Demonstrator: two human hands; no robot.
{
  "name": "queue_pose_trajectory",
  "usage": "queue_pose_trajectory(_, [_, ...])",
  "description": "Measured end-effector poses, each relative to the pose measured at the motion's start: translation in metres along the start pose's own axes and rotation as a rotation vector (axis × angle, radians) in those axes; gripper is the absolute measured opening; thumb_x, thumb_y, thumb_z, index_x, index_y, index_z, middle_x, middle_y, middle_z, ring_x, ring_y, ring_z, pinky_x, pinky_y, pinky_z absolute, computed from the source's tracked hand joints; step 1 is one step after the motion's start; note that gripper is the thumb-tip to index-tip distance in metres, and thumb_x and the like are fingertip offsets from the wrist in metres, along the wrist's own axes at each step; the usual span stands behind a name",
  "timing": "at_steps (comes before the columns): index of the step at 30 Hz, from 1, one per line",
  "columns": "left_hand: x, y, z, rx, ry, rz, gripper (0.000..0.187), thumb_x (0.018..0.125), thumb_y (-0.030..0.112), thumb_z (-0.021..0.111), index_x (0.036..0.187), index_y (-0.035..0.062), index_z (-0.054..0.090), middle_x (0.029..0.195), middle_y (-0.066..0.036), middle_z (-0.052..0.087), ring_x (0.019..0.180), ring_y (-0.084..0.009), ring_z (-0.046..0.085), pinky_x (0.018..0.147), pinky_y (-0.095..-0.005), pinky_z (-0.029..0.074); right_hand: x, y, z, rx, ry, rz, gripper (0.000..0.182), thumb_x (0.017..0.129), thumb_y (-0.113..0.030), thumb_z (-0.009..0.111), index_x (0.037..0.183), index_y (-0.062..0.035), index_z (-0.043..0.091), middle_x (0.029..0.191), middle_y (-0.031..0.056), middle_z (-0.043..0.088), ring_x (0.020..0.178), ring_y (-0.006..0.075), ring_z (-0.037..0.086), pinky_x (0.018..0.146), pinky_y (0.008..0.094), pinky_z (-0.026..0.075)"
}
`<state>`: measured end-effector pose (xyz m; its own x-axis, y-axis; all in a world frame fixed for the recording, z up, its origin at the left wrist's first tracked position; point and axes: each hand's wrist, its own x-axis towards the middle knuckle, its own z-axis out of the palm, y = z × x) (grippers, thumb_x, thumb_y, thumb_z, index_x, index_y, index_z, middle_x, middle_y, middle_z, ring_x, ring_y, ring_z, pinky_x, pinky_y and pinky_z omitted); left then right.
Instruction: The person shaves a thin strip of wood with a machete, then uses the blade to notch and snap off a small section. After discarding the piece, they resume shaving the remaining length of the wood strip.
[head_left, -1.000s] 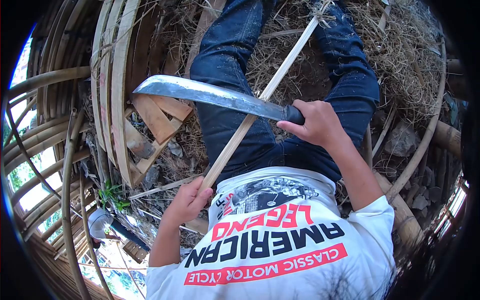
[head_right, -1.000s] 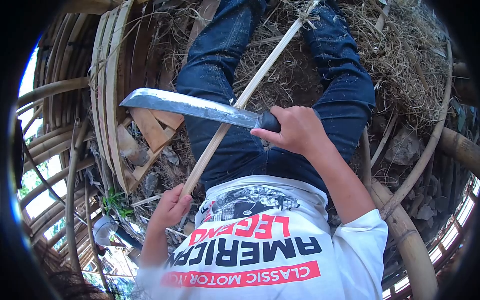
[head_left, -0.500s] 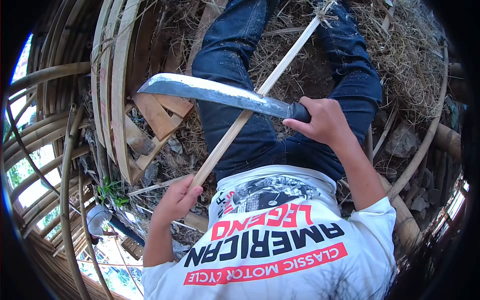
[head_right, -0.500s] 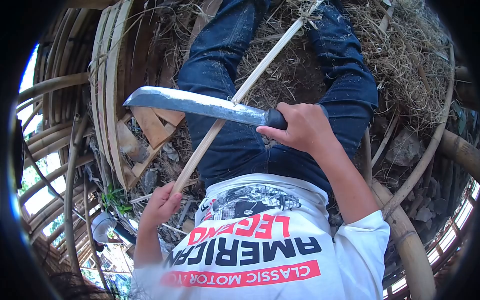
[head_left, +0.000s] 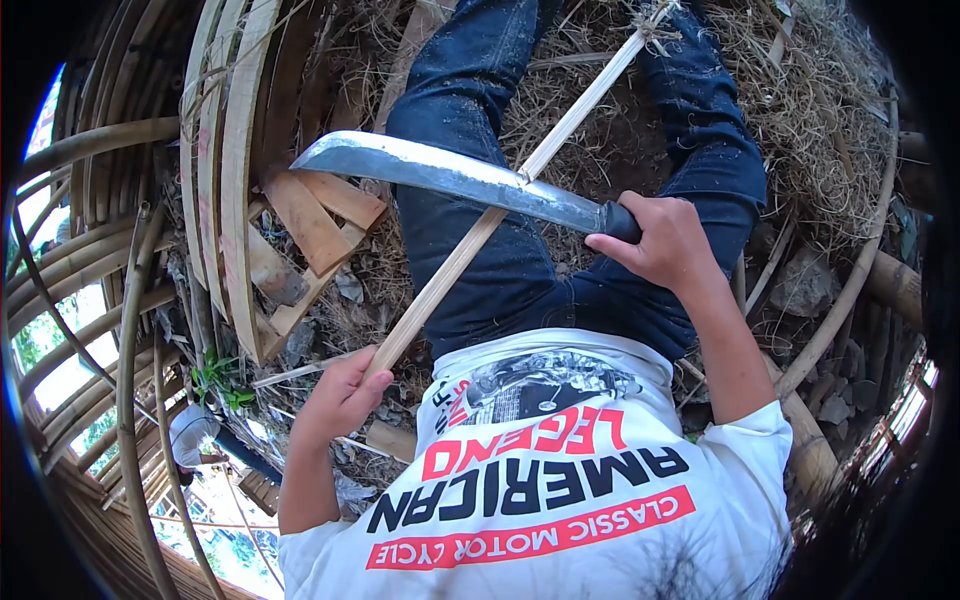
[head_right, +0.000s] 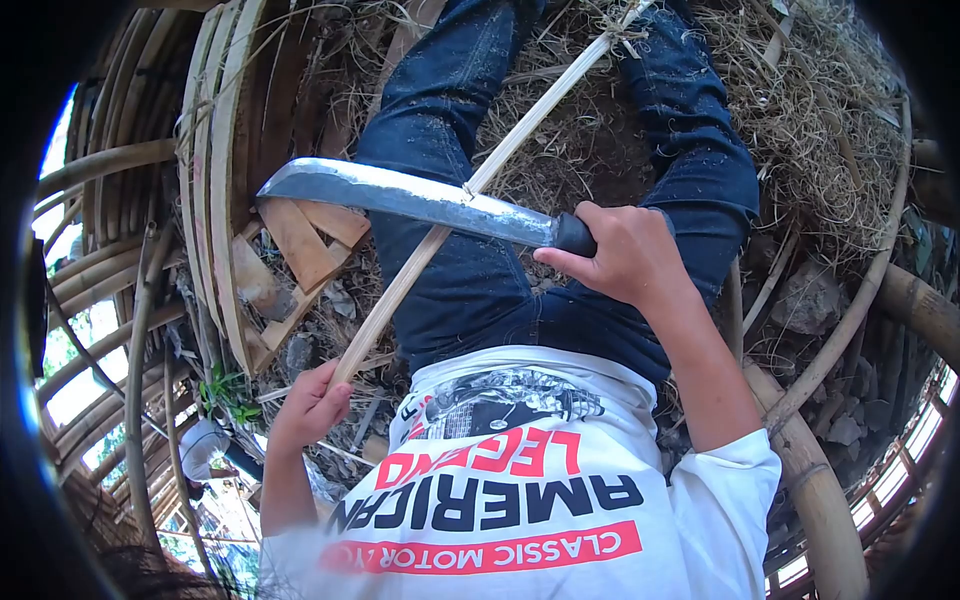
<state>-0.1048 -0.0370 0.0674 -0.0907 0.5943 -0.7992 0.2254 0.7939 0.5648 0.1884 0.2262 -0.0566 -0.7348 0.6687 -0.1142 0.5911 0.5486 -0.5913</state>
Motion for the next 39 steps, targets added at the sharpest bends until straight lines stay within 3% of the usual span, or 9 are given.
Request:
queue_pose_trajectory(8, [-0.003, -0.01, -0.006, -0.004, 0.005, 0.0, 0.019, 0.098, 0.017, 0.056, 0.085, 0.0037, 0.051, 0.06, 0.002, 0.05, 0.053, -0.0058, 0.045, 0.049, -0.0248, 0.037, -0.001, 0.001, 0.001, -0.011, -0.012, -0.008, 0.06, 0.078, -0.065, 0.068, 0.073, -0.0056, 0.064, 0.059, 0.0146, 0.062, 0.057, 0.0327, 0.065, 0.052, 0.0394, 0.05])
queue_pose_trajectory(10, [-0.003, -0.013, -0.007, 0.012, 0.002, 0.064, 0.016, 0.1, 0.016, 0.053, 0.092, 0.0025, 0.052, 0.059, 0.003, 0.048, 0.049, -0.0046, 0.043, 0.045, -0.0222, 0.034, -0.001, 0.0, -0.001, -0.007, -0.014, -0.005, 0.06, 0.077, -0.065, 0.069, 0.074, -0.0056, 0.065, 0.059, 0.0146, 0.063, 0.057, 0.0324, 0.066, 0.052, 0.0392, 0.05])
queue_pose_trajectory(12, [-0.003, -0.014, -0.008, 0.01, 0.0, 0.066, 0.016, 0.1, 0.016, 0.053, 0.092, 0.0026, 0.052, 0.059, 0.003, 0.048, 0.048, -0.0045, 0.043, 0.045, -0.0221, 0.033, -0.001, -0.003, -0.005, 0.012, -0.049, 0.013, 0.047, 0.075, -0.049, 0.077, 0.082, -0.0044, 0.065, 0.064, 0.0164, 0.062, 0.062, 0.0355, 0.064, 0.056, 0.0405, 0.049])
queue_pose_trajectory(16, [-0.004, -0.015, -0.009, -0.023, -0.009, 0.056, 0.016, 0.1, 0.016, 0.053, 0.091, 0.0025, 0.052, 0.059, 0.003, 0.048, 0.048, -0.0045, 0.041, 0.045, -0.0217, 0.032, -0.002, -0.002, -0.004, 0.025, -0.052, 0.03, 0.046, 0.075, -0.048, 0.078, 0.082, -0.0043, 0.065, 0.065, 0.0168, 0.062, 0.062, 0.0358, 0.064, 0.057, 0.0404, 0.049])
queue_pose_trajectory(18, [-0.006, -0.009, -0.01, -0.024, -0.002, 0.014, 0.017, 0.099, 0.016, 0.055, 0.088, 0.0036, 0.051, 0.059, 0.003, 0.048, 0.05, -0.0049, 0.042, 0.046, -0.0228, 0.034, -0.003, 0.001, -0.001, -0.001, -0.008, -0.002, 0.06, 0.076, -0.065, 0.07, 0.078, -0.0048, 0.067, 0.06, 0.0139, 0.063, 0.058, 0.0314, 0.066, 0.054, 0.0382, 0.051])
queue_pose_trajectory(38, [-0.013, -0.015, -0.025, -0.073, -0.043, 0.01, 0.017, 0.1, 0.015, 0.054, 0.088, 0.003, 0.052, 0.056, 0.004, 0.046, 0.048, -0.0039, 0.042, 0.044, -0.0222, 0.033, -0.011, 0.013, -0.007, -0.023, -0.005, -0.001, 0.055, 0.075, -0.06, 0.073, 0.078, -0.0062, 0.065, 0.062, 0.0148, 0.063, 0.059, 0.0331, 0.065, 0.055, 0.0393, 0.05])
queue_pose_trajectory(39, [-0.013, -0.016, -0.026, -0.07, -0.059, 0.01, 0.02, 0.1, 0.02, 0.054, 0.089, 0.0035, 0.051, 0.057, 0.003, 0.047, 0.047, -0.0047, 0.043, 0.044, -0.0223, 0.033, -0.011, 0.014, -0.007, -0.031, 0.001, -0.011, 0.054, 0.075, -0.06, 0.074, 0.078, -0.0062, 0.065, 0.063, 0.0148, 0.063, 0.059, 0.0331, 0.065, 0.055, 0.0393, 0.05])
